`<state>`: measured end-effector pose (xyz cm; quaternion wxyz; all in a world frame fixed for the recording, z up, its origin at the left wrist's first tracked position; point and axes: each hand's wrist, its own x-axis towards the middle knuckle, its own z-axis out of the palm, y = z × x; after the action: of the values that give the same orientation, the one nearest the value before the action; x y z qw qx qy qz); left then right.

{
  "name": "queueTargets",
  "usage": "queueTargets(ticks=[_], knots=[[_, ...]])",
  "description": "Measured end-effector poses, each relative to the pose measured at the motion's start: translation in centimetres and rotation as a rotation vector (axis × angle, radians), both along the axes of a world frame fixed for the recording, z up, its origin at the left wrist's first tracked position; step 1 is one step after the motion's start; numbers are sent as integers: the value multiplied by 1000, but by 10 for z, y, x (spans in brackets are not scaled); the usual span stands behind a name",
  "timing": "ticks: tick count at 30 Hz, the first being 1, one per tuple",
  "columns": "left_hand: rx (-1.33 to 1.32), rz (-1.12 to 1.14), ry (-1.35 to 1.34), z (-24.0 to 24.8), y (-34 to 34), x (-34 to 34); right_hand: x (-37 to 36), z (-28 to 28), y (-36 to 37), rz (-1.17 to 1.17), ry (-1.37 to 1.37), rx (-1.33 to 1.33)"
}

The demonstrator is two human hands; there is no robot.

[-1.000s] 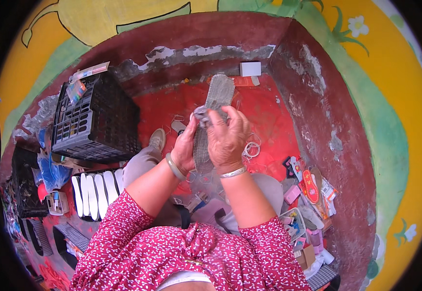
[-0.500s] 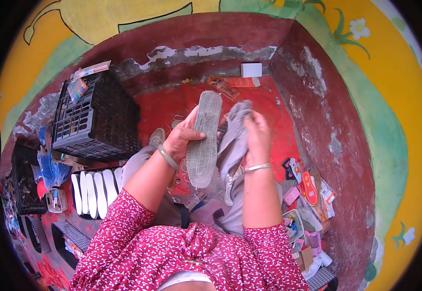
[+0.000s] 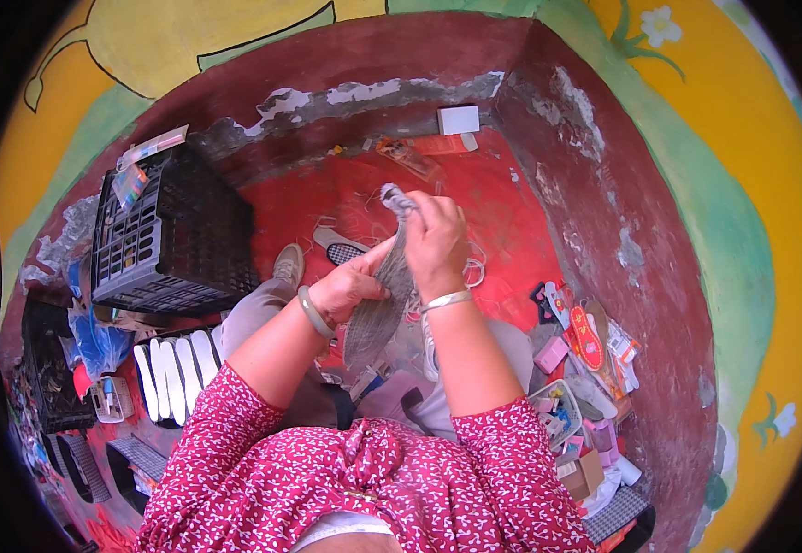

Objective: The person wipes white shoe soles with a grey cloth, handling them one at a time and placing them in a crate.

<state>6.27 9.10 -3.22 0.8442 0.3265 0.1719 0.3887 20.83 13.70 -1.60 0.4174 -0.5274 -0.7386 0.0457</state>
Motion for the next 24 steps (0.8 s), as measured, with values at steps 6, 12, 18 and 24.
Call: queueTargets(ticks=[6,12,18,24], knots=[[-28,116,-259,13,-1,-14,47,-10,19,173,1374,-683],[-69,171,-134,5,3,-21,4,14,-12,346,441,-64],[-69,109,-70,4,0,-17,-20,-7,-7,217,103,40],[1,205,-180,2,10,-19,20,-5,20,-48,813,-234]])
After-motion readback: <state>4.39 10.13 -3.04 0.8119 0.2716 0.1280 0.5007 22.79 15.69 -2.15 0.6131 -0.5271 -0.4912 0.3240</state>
